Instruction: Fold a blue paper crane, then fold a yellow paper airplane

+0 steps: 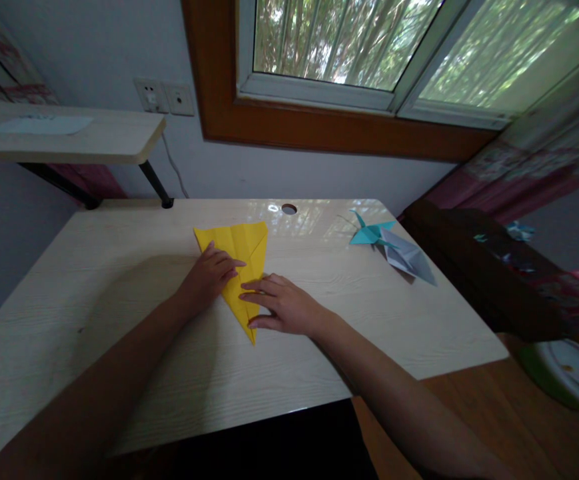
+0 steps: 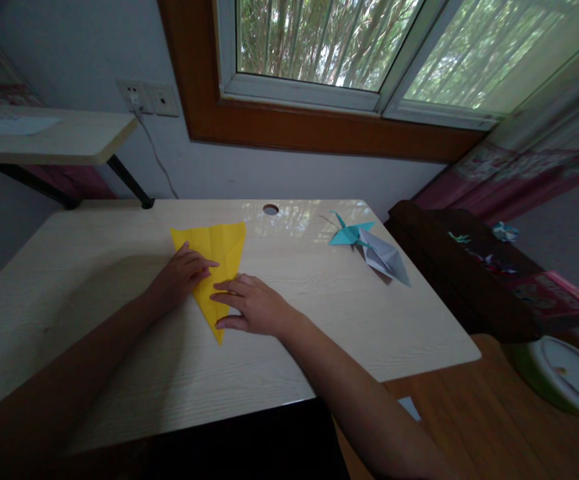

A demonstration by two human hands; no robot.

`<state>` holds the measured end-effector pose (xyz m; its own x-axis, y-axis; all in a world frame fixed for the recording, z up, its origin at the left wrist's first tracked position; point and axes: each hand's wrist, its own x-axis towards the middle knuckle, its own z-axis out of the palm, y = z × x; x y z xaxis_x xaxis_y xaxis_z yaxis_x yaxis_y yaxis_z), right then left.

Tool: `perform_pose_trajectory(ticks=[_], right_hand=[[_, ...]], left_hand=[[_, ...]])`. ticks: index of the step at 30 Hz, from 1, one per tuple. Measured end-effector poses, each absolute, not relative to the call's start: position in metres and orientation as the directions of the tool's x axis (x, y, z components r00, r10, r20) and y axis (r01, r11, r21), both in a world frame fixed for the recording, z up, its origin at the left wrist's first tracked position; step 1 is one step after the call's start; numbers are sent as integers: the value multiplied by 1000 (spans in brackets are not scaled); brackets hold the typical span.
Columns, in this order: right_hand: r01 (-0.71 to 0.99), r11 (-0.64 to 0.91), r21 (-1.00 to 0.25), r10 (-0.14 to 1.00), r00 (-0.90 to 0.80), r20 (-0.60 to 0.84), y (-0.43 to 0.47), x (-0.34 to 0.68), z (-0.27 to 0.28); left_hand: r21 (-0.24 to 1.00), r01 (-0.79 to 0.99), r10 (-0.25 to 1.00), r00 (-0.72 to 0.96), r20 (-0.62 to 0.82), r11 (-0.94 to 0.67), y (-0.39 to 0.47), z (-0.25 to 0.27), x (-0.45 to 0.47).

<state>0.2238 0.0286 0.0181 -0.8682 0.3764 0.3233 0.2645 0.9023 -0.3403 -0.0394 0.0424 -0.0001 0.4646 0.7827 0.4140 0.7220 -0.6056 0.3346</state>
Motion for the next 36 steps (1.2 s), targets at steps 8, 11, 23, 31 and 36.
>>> perform_pose_trajectory(ticks=[8, 11, 23, 31, 36], right_hand=[[271, 908, -321, 377, -863, 337, 27, 222, 19], [300, 904, -304, 397, -853, 338, 28, 223, 18], [408, 873, -267, 483, -795, 365, 35, 231, 15], [380, 888, -258, 454, -808, 376, 38, 232, 12], [385, 888, -251, 456, -805, 379, 38, 232, 12]], left_hand=[[273, 760, 779, 448, 439, -590, 40, 3, -37], [235, 787, 775, 421, 472, -570, 38, 6, -38], [190, 608, 630, 683, 371, -771, 26, 4, -44], [214, 653, 687, 690, 229, -727, 26, 0, -43], [163, 711, 728, 653, 208, -684, 26, 1, -40]])
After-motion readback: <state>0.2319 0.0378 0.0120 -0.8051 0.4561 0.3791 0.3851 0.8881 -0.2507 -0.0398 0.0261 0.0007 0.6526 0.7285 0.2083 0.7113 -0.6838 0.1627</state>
